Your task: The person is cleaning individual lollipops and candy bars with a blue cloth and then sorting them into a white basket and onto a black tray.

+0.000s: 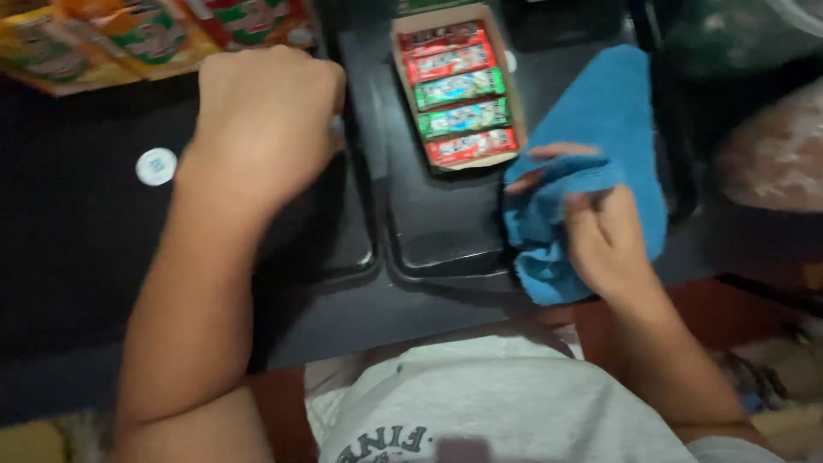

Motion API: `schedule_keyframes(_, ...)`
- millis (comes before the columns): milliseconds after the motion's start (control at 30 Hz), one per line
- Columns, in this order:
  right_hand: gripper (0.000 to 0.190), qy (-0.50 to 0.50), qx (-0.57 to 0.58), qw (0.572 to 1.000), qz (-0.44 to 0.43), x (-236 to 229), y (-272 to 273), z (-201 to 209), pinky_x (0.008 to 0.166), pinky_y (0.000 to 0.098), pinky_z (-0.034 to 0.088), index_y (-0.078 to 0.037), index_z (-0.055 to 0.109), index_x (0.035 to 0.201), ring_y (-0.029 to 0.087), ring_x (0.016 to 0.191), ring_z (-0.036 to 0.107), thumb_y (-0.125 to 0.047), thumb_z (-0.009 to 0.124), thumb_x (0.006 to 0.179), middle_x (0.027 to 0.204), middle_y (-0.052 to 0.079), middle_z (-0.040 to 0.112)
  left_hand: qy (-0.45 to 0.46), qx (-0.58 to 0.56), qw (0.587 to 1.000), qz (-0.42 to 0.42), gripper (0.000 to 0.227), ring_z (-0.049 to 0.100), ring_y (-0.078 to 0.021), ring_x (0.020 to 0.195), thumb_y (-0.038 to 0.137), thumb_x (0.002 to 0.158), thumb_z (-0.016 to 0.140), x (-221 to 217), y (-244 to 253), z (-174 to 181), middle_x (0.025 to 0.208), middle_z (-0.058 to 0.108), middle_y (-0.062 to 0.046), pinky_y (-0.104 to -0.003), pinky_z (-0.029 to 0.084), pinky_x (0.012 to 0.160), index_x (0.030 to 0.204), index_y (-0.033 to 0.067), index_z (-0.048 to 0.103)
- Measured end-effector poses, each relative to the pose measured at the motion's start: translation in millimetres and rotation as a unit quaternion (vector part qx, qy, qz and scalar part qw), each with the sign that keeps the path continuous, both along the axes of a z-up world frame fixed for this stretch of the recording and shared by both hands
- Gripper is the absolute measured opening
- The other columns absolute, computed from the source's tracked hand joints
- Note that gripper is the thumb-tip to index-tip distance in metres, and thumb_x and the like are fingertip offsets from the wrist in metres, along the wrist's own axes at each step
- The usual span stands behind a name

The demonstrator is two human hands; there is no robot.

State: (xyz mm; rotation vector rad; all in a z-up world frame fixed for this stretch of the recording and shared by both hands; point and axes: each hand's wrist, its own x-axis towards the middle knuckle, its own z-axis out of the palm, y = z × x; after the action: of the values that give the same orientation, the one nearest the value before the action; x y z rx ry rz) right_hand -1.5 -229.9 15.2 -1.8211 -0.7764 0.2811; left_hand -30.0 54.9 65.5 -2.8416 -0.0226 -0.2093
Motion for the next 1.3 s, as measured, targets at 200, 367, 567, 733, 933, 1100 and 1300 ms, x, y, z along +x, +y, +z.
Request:
schedule_keyframes(200,0.031,-0.059,0.016,0.998,0.001,0,3,2,0.091,0.0392,0.043,-0.006,0.027,0.111,0.03,0.102,0.059,-0.035,0.025,0.104,0.109,0.023,0.058,0.33,-0.032,0.932,0.148,0.06,0.068,-0.0368,0.094,0.055,0.06,0.082,14,20,-18,0.102,0.07,-0.01,-0.043,0.048,0.072,0.103,0.0148,0.071)
schedule_keyframes(367,0.031,-0.08,0.002,0.996,-0.045,-5,1,0,0.088,0.0319,0.042,0.0,0.038,0.113,0.021,0.093,0.057,-0.029,0.028,0.106,0.107,0.015,0.061,0.284,-0.052,0.953,0.091,0.038,0.067,-0.0389,0.083,0.04,0.069,0.075,11,18,-18,0.091,0.069,-0.014,-0.045,0.047,0.07,0.091,0.0101,0.072)
schedule_keyframes(567,0.026,-0.077,-0.004,0.995,-0.064,-8,0,6,0.084,0.0274,0.045,0.0,0.062,0.103,0.02,0.094,0.06,-0.019,0.044,0.102,0.102,0.011,0.062,0.177,-0.188,0.966,0.016,0.014,0.061,-0.046,0.07,0.022,0.077,0.063,-8,5,35,0.07,0.062,-0.021,-0.054,0.045,0.058,0.081,0.0085,0.064)
schedule_keyframes(733,0.036,-0.105,0.014,0.993,-0.042,-4,-2,1,0.095,0.0349,0.045,0.003,0.061,0.105,0.027,0.108,0.06,-0.026,0.039,0.101,0.111,0.018,0.062,-0.013,-0.434,0.861,-0.264,0.005,0.056,-0.0205,0.056,0.011,0.08,0.063,-8,-49,23,0.063,0.062,-0.007,-0.037,0.035,0.053,0.081,0.0073,0.066)
schedule_keyframes(933,0.029,-0.121,-0.031,0.992,0.019,7,-22,-32,0.071,0.0336,0.036,-0.004,0.045,0.092,0.017,0.081,0.047,-0.033,0.042,0.094,0.088,0.005,0.049,-0.054,-0.566,0.8,-0.19,0.005,0.061,-0.0138,0.059,0.016,0.075,0.058,-10,-119,-11,0.063,0.065,0.005,-0.032,0.041,0.052,0.075,0.0166,0.063)
schedule_keyframes(1100,0.04,-0.105,-0.007,0.994,0.024,5,-23,-31,0.047,0.0291,0.023,-0.012,0.035,0.057,0.008,0.049,0.03,-0.019,0.05,0.093,0.053,-0.005,0.032,-0.087,-0.597,0.77,-0.206,0.003,0.061,-0.0103,0.06,0.016,0.079,0.061,-19,-119,-10,0.065,0.064,0.006,-0.028,0.042,0.054,0.076,0.0162,0.063)
schedule_keyframes(1300,0.032,-0.064,0.008,0.997,0.039,-3,-14,-8,0.07,0.0276,0.053,-0.004,0.066,0.079,0.016,0.076,0.068,-0.022,0.045,0.096,0.079,0.005,0.069,-0.118,-0.631,0.736,-0.217,0.007,0.054,-0.0064,0.061,0.005,0.081,0.068,-11,-91,7,0.07,0.061,0.002,-0.021,0.045,0.056,0.079,0.0087,0.063)
